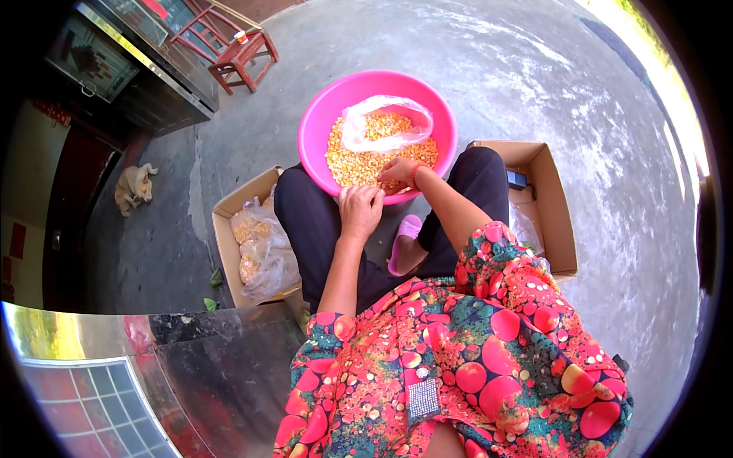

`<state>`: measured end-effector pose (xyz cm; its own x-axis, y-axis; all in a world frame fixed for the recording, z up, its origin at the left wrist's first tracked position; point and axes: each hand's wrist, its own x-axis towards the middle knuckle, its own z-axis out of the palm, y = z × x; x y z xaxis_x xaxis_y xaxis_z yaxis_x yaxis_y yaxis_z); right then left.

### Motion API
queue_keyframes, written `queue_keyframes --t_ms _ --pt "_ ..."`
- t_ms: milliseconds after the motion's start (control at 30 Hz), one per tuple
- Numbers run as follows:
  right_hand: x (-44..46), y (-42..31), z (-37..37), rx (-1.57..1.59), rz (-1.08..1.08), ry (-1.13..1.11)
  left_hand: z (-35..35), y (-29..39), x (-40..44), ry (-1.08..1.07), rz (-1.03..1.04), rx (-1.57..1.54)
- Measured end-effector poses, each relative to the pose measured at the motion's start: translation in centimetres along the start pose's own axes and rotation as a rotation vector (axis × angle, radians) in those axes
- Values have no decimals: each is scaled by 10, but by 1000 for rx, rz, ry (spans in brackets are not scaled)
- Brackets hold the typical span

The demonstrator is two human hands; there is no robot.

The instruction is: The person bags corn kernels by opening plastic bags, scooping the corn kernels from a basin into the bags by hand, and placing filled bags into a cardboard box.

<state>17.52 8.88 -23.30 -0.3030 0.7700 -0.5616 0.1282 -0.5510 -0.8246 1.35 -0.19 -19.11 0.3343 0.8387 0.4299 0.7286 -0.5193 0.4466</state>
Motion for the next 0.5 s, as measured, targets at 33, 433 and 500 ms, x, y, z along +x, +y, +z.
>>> queue_keyframes --t_ms 33,433,500 --pt "3 3 0 -3 -1 0 0 0 0 -1 0 6" --pt "-6 -88 -10 342 -251 431 1 1 2 61 25 -23" --pt "-15 -81 -16 -17 -241 506 1 2 1 92 35 -48"
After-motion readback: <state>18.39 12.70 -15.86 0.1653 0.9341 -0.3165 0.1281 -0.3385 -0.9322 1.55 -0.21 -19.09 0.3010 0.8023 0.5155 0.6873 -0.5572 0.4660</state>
